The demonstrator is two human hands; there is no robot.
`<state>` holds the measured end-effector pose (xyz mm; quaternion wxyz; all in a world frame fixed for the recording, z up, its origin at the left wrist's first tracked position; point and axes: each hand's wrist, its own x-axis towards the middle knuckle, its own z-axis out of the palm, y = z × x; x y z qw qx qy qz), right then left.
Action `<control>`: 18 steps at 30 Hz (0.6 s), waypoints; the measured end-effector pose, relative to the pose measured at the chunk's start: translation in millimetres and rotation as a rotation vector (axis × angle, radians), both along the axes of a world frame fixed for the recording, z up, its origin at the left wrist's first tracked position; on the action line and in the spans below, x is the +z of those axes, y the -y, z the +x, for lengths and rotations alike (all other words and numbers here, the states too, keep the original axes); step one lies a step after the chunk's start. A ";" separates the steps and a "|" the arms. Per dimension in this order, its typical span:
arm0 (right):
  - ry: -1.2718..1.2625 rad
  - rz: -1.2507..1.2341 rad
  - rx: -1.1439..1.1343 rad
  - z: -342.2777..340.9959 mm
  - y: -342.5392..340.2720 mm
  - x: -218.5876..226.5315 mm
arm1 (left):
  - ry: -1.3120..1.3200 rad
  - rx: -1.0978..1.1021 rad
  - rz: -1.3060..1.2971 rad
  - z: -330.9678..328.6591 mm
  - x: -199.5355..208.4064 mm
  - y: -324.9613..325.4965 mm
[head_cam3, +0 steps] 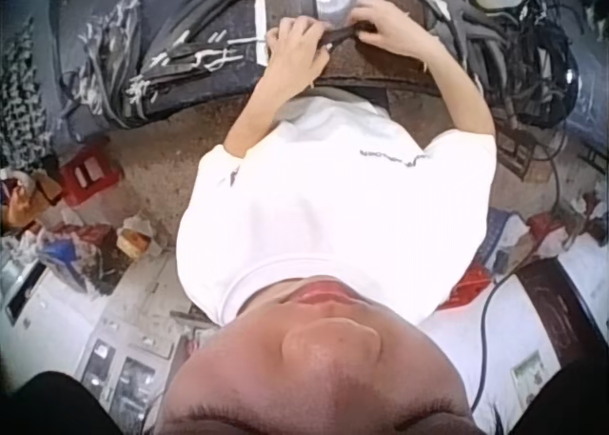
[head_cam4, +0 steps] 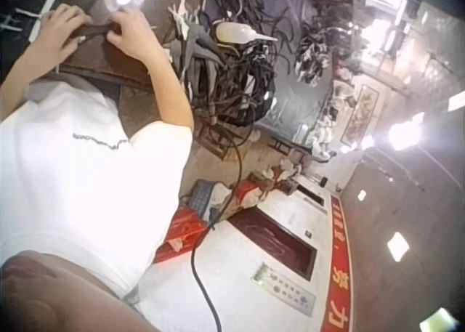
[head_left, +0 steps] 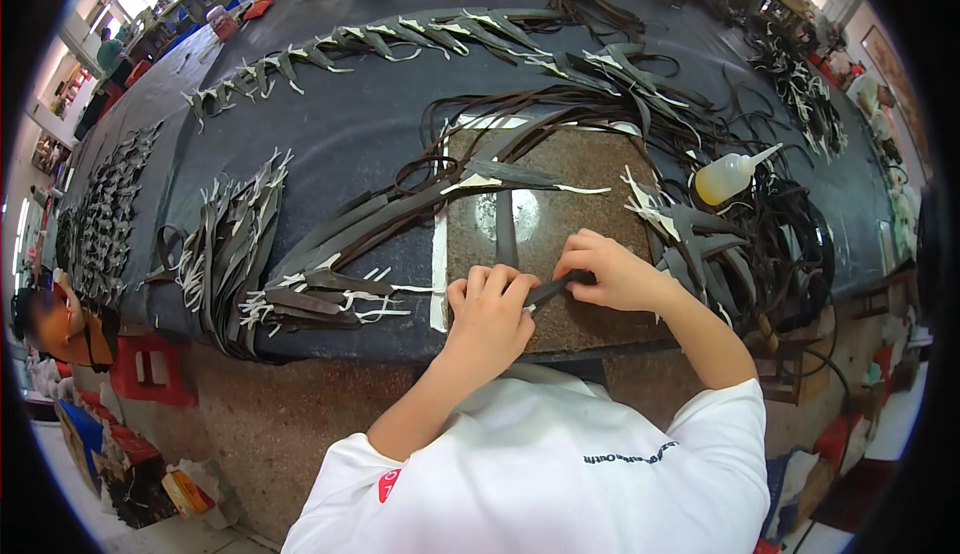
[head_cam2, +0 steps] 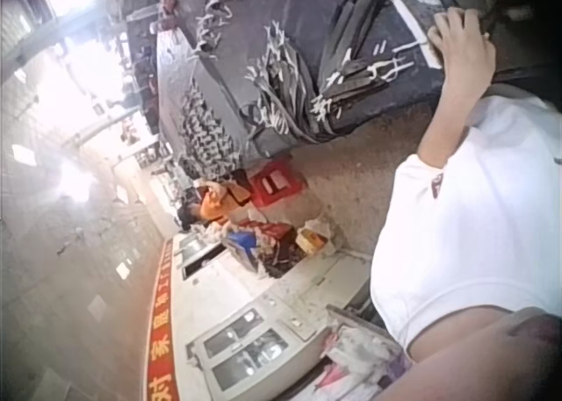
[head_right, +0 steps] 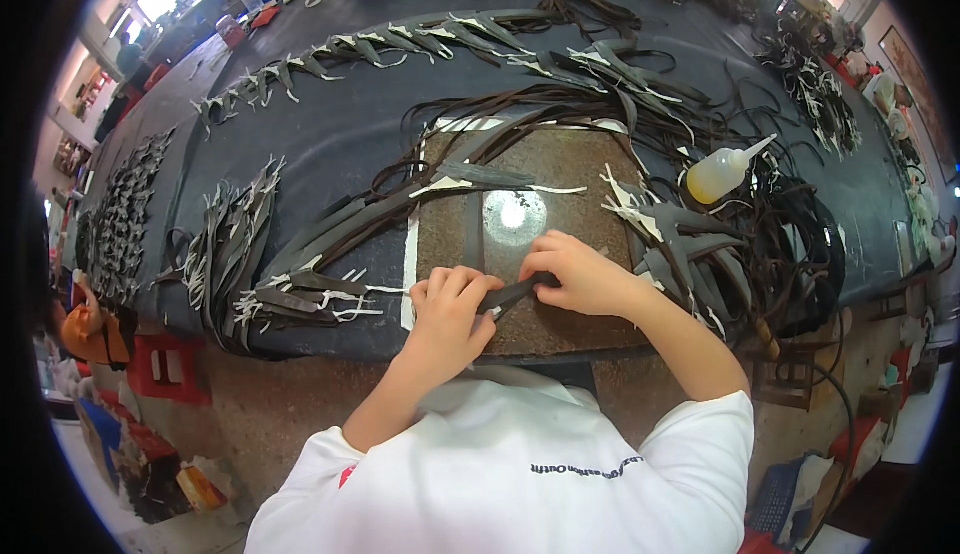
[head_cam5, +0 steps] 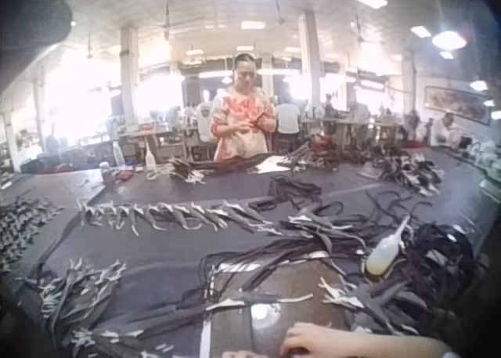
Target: The person assembles shoe components by hand, placing adhesive lining strips onto leather pieces, pressing them together, and folding the edges along each strap.
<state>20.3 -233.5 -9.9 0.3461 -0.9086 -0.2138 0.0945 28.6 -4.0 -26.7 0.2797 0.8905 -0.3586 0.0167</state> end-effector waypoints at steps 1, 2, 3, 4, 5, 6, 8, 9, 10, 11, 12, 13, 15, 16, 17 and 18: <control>0.032 0.051 -0.019 -1.1 0.8 -2.1 | -0.069 -0.023 -0.062 0.5 -0.8 -0.7; 0.031 0.054 -0.017 -1.4 0.9 -3.2 | -0.138 -0.043 -0.124 0.4 -1.1 -1.6; 0.055 0.063 -0.016 -1.6 1.0 -4.3 | -0.139 -0.041 -0.121 -1.3 -2.2 0.3; 0.079 0.073 -0.015 -1.6 1.0 -5.4 | -0.091 0.025 -0.131 -4.4 -4.2 5.0; 0.078 0.075 -0.016 -2.9 1.1 -6.4 | -0.043 0.088 -0.142 -7.8 -6.6 9.6; 0.139 0.062 0.003 -4.0 1.1 -7.4 | -0.045 0.087 -0.140 -9.7 -9.9 13.3; 0.198 0.050 0.020 -4.9 3.0 -9.8 | 0.085 0.125 -0.120 -10.4 -17.3 19.4; 0.216 0.056 0.043 -4.9 5.3 -11.4 | 0.084 0.125 -0.119 -10.1 -19.7 19.5; 0.235 0.062 0.066 -4.8 7.6 -12.8 | 0.100 0.056 -0.146 -10.5 -22.0 18.4; 0.233 0.062 0.064 -5.0 10.0 -14.2 | 0.115 -0.013 -0.173 -11.6 -23.2 17.1; 0.310 0.018 0.093 -4.8 12.6 -15.5 | 0.114 -0.015 -0.173 -12.9 -23.4 15.6; 0.388 -0.027 0.123 -4.9 14.5 -16.1 | 0.133 -0.067 -0.193 -14.5 -23.3 13.8; 0.432 -0.043 0.142 -4.7 15.0 -16.5 | 0.153 -0.119 -0.209 -16.0 -23.5 10.3; 0.477 -0.062 0.161 -4.5 15.2 -16.6 | 0.146 -0.138 -0.206 -16.5 -23.7 9.1; 0.477 -0.061 0.161 -4.1 15.8 -16.3 | 0.139 -0.158 -0.204 -17.0 -23.5 8.4; 0.495 -0.073 0.186 -3.5 16.4 -16.1 | 0.139 -0.158 -0.203 -18.1 -23.0 7.9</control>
